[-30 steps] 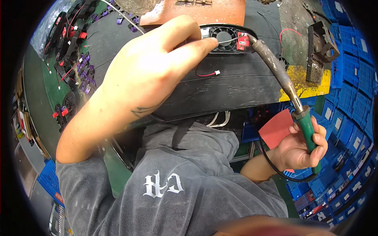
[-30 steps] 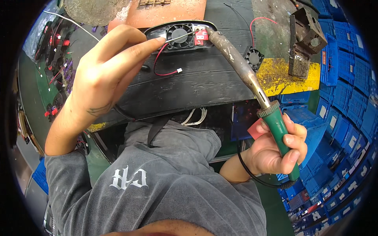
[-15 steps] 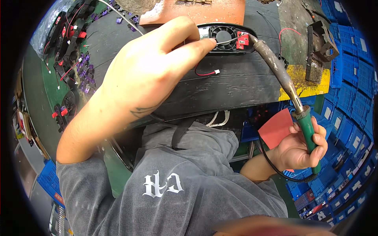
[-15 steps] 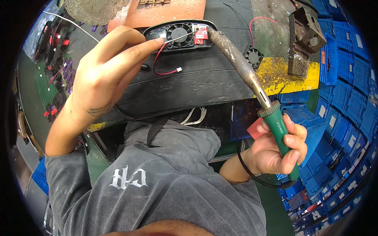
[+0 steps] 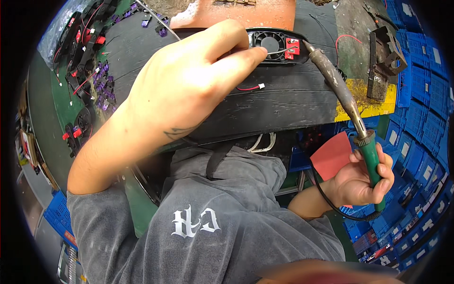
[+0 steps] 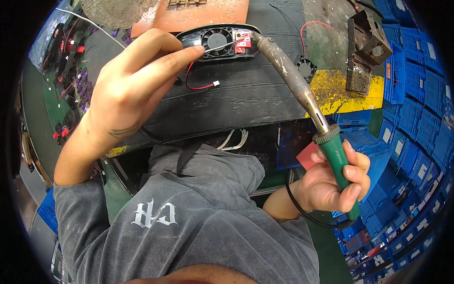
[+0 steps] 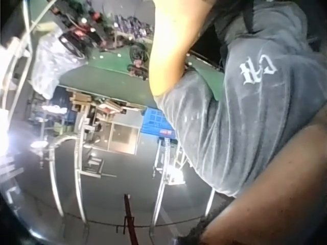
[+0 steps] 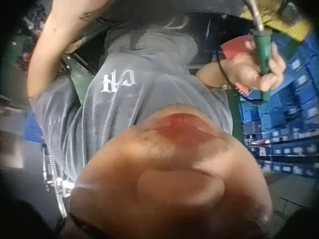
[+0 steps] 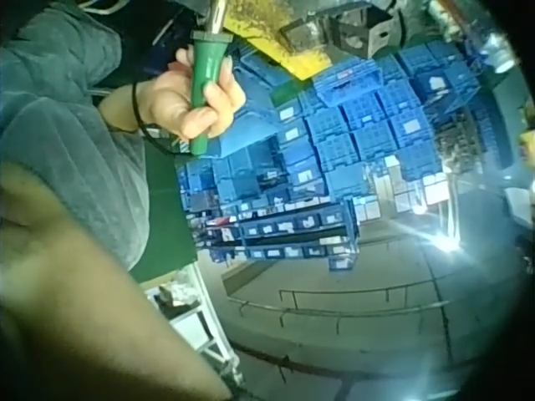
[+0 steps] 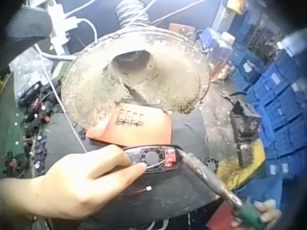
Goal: Soldering wires onto small electronic components at a workbench.
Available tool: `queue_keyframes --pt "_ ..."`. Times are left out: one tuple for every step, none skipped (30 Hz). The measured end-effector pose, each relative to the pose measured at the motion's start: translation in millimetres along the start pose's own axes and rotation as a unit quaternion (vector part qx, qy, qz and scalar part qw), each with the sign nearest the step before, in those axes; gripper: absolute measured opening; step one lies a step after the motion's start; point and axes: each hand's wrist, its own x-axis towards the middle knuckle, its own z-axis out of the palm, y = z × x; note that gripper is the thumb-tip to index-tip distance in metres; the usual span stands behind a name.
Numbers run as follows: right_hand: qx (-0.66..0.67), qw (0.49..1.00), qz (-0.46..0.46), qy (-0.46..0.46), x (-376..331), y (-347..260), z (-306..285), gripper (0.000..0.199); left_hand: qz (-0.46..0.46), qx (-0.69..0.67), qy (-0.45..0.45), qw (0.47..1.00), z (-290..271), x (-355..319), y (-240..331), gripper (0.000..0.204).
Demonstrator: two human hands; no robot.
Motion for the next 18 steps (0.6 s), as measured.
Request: queue_keyframes --pt "0.003 1.0 0.0 0.004 -0.3 -0.5 -0.8 0.034 -0.004 -0.001 -0.005 1.0 0.0 0.3 0.6 0.035" --pt "0.002 1.0 0.0 0.005 -0.4 -1.0 -1.3 0.034 -0.008 -0.003 -0.009 1.0 0.0 0.7 1.0 0.034" --pt "0.006 1.0 0.002 -0.004 -0.3 -1.7 -1.6 0.035 -0.008 -0.003 -0.01 1.0 0.2 1.1 1.0 0.034" --pt "0.009 1.0 0.003 -0.013 -0.4 -1.9 -1.8 0.035 -0.003 0.004 -0.005 1.0 0.9 1.4 0.2 0.034" --pt "0.008 1.0 0.003 -0.013 -0.5 -2.1 -1.7 0.035 0.002 0.012 -0.001 1.0 1.6 1.6 -0.4 0.034" --pt "0.011 1.0 0.003 -0.016 -0.8 -2.1 -1.3 0.035 0.002 0.011 -0.001 1.0 2.3 1.6 -0.9 0.034" --pt "0.013 1.0 0.003 -0.018 -0.9 -2.1 -1.2 0.035 0.001 0.011 -0.001 1.0 3.1 1.7 -1.1 0.034" --pt "0.013 1.0 0.003 -0.018 -0.9 -1.7 -1.5 0.035 0.0 0.011 -0.002 1.0 3.5 1.7 -1.2 0.035" --pt "0.013 1.0 0.002 -0.018 -0.7 -1.2 -1.8 0.035 0.0 0.01 -0.002 1.0 3.4 1.8 -0.4 0.035" --pt "0.013 1.0 0.001 -0.017 -0.8 -0.9 -2.0 0.035 -0.004 0.013 -0.008 1.0 3.1 1.9 0.6 0.035" --pt "0.012 1.0 0.002 -0.017 -1.2 -0.9 -1.8 0.035 -0.008 0.016 -0.015 1.0 3.1 1.8 1.2 0.035" --pt "0.011 1.0 0.002 -0.012 -1.5 -1.1 -1.5 0.035 -0.008 0.015 -0.015 1.0 3.3 1.7 1.0 0.035" --pt "0.01 1.0 0.001 -0.007 -1.4 -1.3 -1.4 0.036 -0.008 0.014 -0.012 1.0 3.4 1.8 1.1 0.035" --pt "0.009 1.0 0.002 -0.007 -1.2 -1.5 -1.6 0.036 -0.008 0.012 -0.008 1.0 3.5 2.1 1.1 0.036" --pt "0.007 1.0 0.001 -0.006 -1.0 -1.8 -1.8 0.036 -0.007 0.012 -0.008 1.0 3.4 2.8 1.0 0.036" --pt "0.005 1.0 0.001 -0.006 -1.1 -2.5 -2.3 0.036 -0.007 0.012 -0.012 1.0 3.0 3.5 1.2 0.036" --pt "0.004 1.0 0.001 -0.006 -1.1 -2.8 -2.2 0.036 -0.007 0.013 -0.015 1.0 2.8 4.0 1.7 0.036" --pt "0.005 1.0 0.001 -0.013 -0.9 -2.7 -1.6 0.036 -0.006 0.012 -0.015 1.0 2.7 3.7 2.2 0.036"
